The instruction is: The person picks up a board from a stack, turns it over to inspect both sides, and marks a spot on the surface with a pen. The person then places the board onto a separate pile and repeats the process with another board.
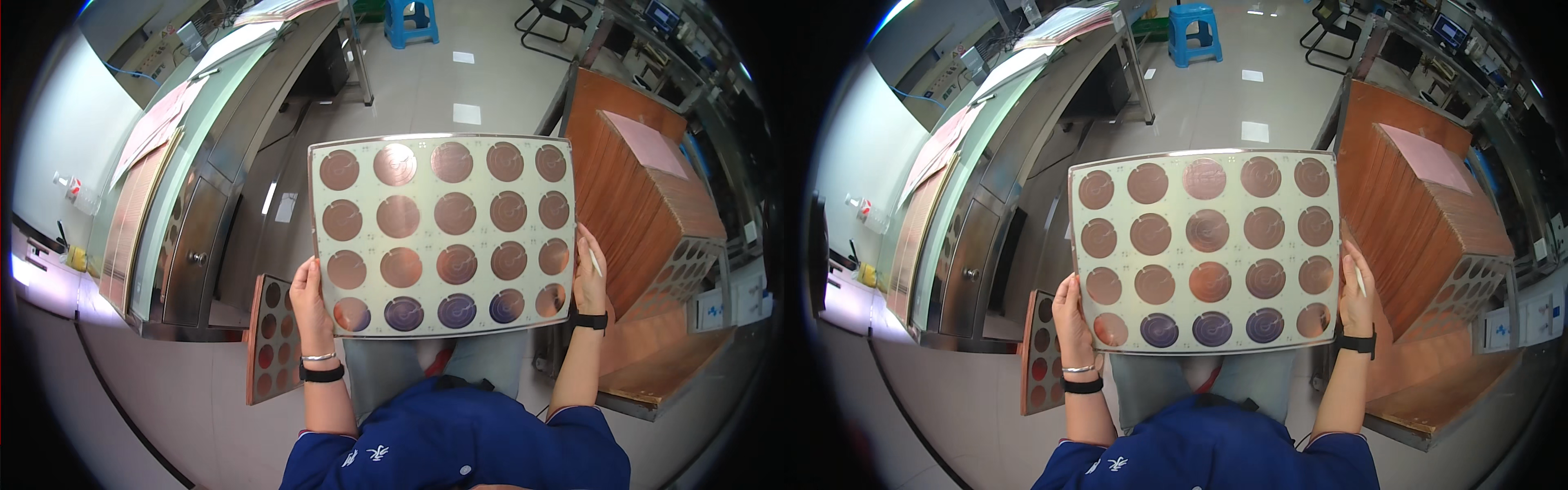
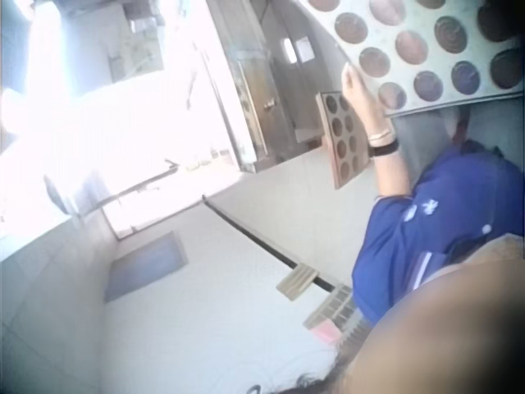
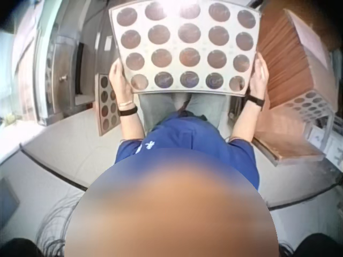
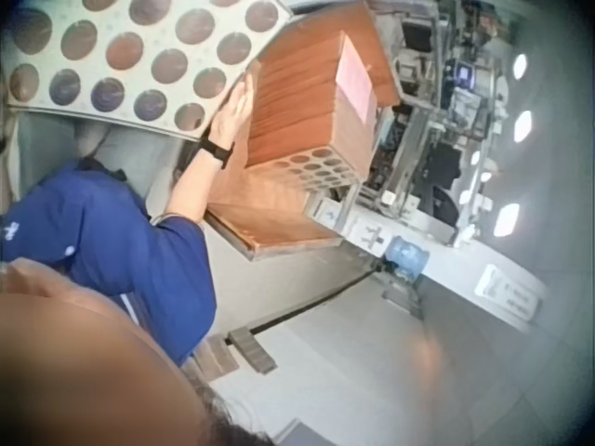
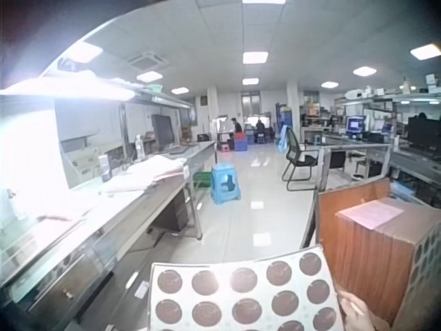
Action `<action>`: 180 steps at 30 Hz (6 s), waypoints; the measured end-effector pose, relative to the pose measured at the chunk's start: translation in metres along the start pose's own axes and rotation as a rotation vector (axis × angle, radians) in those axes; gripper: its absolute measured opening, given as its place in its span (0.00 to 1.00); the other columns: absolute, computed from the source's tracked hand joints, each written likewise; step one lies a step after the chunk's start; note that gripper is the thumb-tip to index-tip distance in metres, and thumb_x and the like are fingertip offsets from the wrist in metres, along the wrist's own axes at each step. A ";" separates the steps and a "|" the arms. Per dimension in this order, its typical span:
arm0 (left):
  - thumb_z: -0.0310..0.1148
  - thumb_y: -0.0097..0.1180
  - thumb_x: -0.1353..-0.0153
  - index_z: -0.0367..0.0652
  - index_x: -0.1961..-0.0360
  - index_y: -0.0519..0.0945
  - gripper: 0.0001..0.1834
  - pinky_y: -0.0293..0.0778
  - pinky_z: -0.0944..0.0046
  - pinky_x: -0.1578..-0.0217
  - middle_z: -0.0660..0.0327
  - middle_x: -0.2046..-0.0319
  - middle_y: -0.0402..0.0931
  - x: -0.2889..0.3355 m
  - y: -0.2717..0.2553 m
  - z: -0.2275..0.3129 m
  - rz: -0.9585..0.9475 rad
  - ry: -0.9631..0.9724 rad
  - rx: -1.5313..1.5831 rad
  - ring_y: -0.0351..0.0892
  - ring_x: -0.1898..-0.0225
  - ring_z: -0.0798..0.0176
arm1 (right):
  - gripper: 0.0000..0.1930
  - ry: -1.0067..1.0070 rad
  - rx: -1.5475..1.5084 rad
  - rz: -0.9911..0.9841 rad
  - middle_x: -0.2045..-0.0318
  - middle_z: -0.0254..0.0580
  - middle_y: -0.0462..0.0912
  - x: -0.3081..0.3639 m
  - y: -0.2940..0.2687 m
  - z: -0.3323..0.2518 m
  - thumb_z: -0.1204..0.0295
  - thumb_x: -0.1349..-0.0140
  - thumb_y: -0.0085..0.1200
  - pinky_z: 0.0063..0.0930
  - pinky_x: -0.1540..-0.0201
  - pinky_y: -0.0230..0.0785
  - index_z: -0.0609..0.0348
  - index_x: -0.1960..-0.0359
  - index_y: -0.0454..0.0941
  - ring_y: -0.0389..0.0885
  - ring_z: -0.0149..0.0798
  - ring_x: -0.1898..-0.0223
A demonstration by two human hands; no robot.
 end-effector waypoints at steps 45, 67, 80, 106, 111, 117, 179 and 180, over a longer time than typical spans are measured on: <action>0.32 0.40 0.32 0.43 0.35 0.52 0.25 0.64 0.58 0.41 0.56 0.39 0.59 0.046 0.092 0.003 -0.347 -0.083 0.460 0.62 0.40 0.59 | 0.22 0.230 -0.576 -0.258 0.46 0.42 0.71 0.069 0.093 0.001 0.70 0.35 0.46 0.35 0.42 0.64 0.62 0.41 0.60 0.69 0.40 0.44; 0.38 0.38 0.33 0.42 0.40 0.60 0.22 0.69 0.55 0.48 0.55 0.45 0.66 0.037 0.066 0.009 -0.359 -0.315 0.404 0.69 0.47 0.58 | 0.21 0.165 -0.142 -0.284 0.57 0.45 0.78 0.050 0.045 -0.041 0.65 0.34 0.44 0.18 0.58 0.71 0.70 0.45 0.67 0.77 0.28 0.59; 0.34 0.48 0.36 0.34 0.41 0.61 0.25 0.71 0.65 0.52 0.54 0.49 0.71 0.043 0.059 0.019 -0.500 -0.176 0.261 0.73 0.51 0.62 | 0.17 -0.004 -0.300 -0.288 0.56 0.43 0.77 0.017 0.079 -0.063 0.65 0.31 0.39 0.26 0.53 0.71 0.66 0.51 0.69 0.77 0.32 0.55; 0.30 0.44 0.34 0.35 0.41 0.60 0.22 0.70 0.63 0.47 0.52 0.48 0.69 0.029 0.088 0.048 -0.466 -0.009 0.270 0.71 0.47 0.64 | 0.12 -0.118 -0.812 -0.353 0.50 0.47 0.73 0.005 0.103 -0.066 0.69 0.34 0.43 0.33 0.46 0.67 0.57 0.51 0.69 0.73 0.39 0.48; 0.35 0.35 0.31 0.35 0.39 0.57 0.22 0.69 0.59 0.44 0.52 0.43 0.64 0.041 0.094 0.040 -0.481 -0.286 0.567 0.69 0.45 0.60 | 0.12 0.004 -0.881 -0.388 0.50 0.48 0.72 0.011 0.098 -0.051 0.69 0.34 0.43 0.33 0.46 0.67 0.56 0.50 0.68 0.72 0.40 0.47; 0.30 0.36 0.32 0.39 0.39 0.57 0.21 0.70 0.59 0.45 0.52 0.43 0.64 0.044 0.093 0.033 -0.465 -0.304 0.512 0.69 0.45 0.59 | 0.13 0.053 -0.920 -0.415 0.49 0.48 0.72 0.012 0.094 -0.050 0.70 0.34 0.42 0.34 0.46 0.68 0.56 0.49 0.68 0.71 0.40 0.46; 0.27 0.40 0.33 0.44 0.39 0.60 0.21 0.66 0.64 0.43 0.59 0.45 0.67 0.043 0.091 0.033 -0.328 0.018 0.541 0.68 0.45 0.65 | 0.16 0.441 -0.759 -0.481 0.50 0.48 0.74 0.102 0.095 0.025 0.70 0.34 0.45 0.50 0.51 0.73 0.62 0.48 0.67 0.76 0.49 0.51; 0.26 0.39 0.33 0.44 0.39 0.60 0.21 0.66 0.64 0.44 0.59 0.45 0.67 0.040 0.091 0.032 -0.345 -0.029 0.563 0.68 0.45 0.66 | 0.16 0.424 -0.758 -0.452 0.50 0.48 0.74 0.102 0.095 0.025 0.70 0.34 0.45 0.50 0.51 0.73 0.62 0.48 0.67 0.76 0.49 0.51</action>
Point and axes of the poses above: each hand's wrist, its own x-axis away from the middle knuckle, its own y-axis out of the palm, z = x × y, the point moved 4 cm from there along -x, towards the middle knuckle
